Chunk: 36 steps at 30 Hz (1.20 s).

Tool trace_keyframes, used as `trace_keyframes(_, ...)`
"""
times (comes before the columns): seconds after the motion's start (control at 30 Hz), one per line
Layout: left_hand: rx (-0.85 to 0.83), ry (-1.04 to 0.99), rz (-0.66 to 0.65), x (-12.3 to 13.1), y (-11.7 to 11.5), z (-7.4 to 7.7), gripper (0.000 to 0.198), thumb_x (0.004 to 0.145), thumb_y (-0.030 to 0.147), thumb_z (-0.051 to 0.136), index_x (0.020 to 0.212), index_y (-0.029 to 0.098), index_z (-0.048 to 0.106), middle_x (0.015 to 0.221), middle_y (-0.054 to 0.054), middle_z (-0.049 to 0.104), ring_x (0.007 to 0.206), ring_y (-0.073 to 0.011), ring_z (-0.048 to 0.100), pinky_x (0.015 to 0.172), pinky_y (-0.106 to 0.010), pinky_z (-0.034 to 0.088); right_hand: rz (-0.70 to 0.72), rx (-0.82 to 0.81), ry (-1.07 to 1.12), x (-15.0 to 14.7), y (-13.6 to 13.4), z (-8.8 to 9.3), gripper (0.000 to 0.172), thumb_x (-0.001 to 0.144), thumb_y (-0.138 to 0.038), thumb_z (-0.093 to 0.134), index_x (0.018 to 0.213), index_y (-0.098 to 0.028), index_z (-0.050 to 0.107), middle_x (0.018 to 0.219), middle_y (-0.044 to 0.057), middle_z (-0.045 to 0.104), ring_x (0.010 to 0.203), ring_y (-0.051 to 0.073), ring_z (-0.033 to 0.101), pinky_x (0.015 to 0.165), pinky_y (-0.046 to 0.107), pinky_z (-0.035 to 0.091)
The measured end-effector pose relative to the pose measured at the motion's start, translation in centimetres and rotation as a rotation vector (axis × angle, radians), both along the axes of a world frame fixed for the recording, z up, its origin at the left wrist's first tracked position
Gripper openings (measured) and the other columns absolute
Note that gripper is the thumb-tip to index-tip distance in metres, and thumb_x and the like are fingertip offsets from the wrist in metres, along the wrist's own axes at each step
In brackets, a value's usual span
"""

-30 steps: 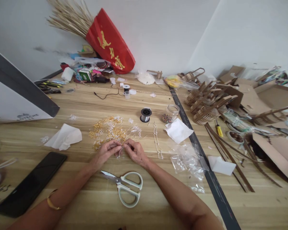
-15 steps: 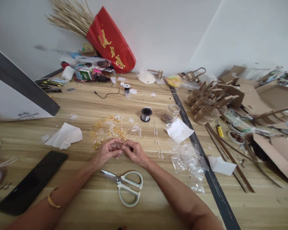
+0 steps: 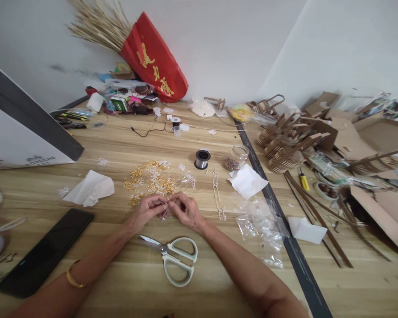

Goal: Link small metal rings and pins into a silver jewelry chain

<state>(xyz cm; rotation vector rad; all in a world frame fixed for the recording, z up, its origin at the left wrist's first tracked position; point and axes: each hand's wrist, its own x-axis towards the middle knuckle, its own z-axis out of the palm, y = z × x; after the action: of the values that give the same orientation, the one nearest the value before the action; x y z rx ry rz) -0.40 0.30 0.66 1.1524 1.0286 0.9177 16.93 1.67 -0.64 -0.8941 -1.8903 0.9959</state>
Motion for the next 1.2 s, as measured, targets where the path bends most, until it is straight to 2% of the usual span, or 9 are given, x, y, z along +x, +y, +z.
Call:
trace_keyframes(0.1, 0.001, -0.001, 0.094, -0.3, 0.2, 0.2, 0.026, 0.067, 0.034, 0.071, 0.08, 0.013, 0.062, 0.064, -0.002, 0.066, 0.059, -0.0134, 0.06, 0.056, -0.023, 0.047, -0.017, 0.005, -0.022, -0.1, 0.1, 0.2, 0.025, 0.089, -0.036, 0.05, 0.082, -0.014, 0.059, 0.057, -0.003, 0.049, 0.049, 0.008, 0.038, 0.047, 0.02, 0.03)
trace_keyframes(0.27, 0.038, 0.027, 0.194, -0.8, 0.5, 0.4, 0.023, 0.065, 0.034, 0.072, 0.075, 0.014, 0.067, 0.071, -0.002, 0.067, 0.063, -0.013, 0.058, 0.06, -0.023, 0.047, -0.026, 0.023, -0.07, -0.1, 0.2, 0.4, 0.025, 0.086, -0.035, 0.053, 0.078, -0.014, 0.062, 0.057, -0.003, 0.047, 0.049, 0.008, 0.036, 0.048, 0.021, 0.03)
trace_keyframes(0.43, 0.053, 0.058, 0.187, -1.0, 0.6, 0.5, 0.023, 0.065, 0.036, 0.072, 0.075, 0.016, 0.071, 0.074, -0.003, 0.069, 0.069, -0.0148, 0.059, 0.066, -0.025, 0.048, -0.056, 0.046, -0.063, -0.1, 0.4, 0.2, 0.025, 0.087, -0.033, 0.051, 0.078, -0.014, 0.062, 0.058, -0.002, 0.05, 0.05, 0.008, 0.038, 0.049, 0.021, 0.031)
trace_keyframes(0.6, 0.077, 0.025, 0.155, -1.2, 0.6, 0.0, 0.021, 0.071, 0.034, 0.068, 0.081, 0.016, 0.072, 0.078, -0.004, 0.071, 0.072, -0.0154, 0.061, 0.068, -0.026, 0.049, -0.06, 0.047, -0.036, -0.1, 0.4, 0.1, 0.024, 0.088, -0.033, 0.05, 0.078, -0.014, 0.061, 0.059, -0.001, 0.05, 0.051, 0.009, 0.038, 0.05, 0.021, 0.031)
trace_keyframes(0.83, 0.021, -0.024, 0.17, -1.0, 0.6, 0.1, 0.024, 0.066, 0.03, 0.072, 0.084, 0.014, 0.071, 0.073, -0.004, 0.072, 0.066, -0.0152, 0.064, 0.066, -0.027, 0.051, -0.073, 0.035, 0.015, 0.0, 0.5, -0.1, 0.024, 0.088, -0.034, 0.049, 0.076, -0.014, 0.058, 0.06, -0.002, 0.049, 0.053, 0.009, 0.04, 0.051, 0.022, 0.031)
trace_keyframes(1.2, -0.018, -0.062, 0.134, -1.0, 0.4, 0.2, 0.034, 0.071, 0.033, 0.067, 0.098, 0.013, 0.07, 0.102, -0.011, 0.071, 0.065, -0.0162, 0.067, 0.059, -0.027, 0.053, -0.063, 0.012, 0.014, -0.1, 0.4, 0.0, 0.025, 0.087, -0.035, 0.049, 0.076, -0.015, 0.058, 0.054, -0.004, 0.042, 0.05, 0.009, 0.036, 0.048, 0.022, 0.029)
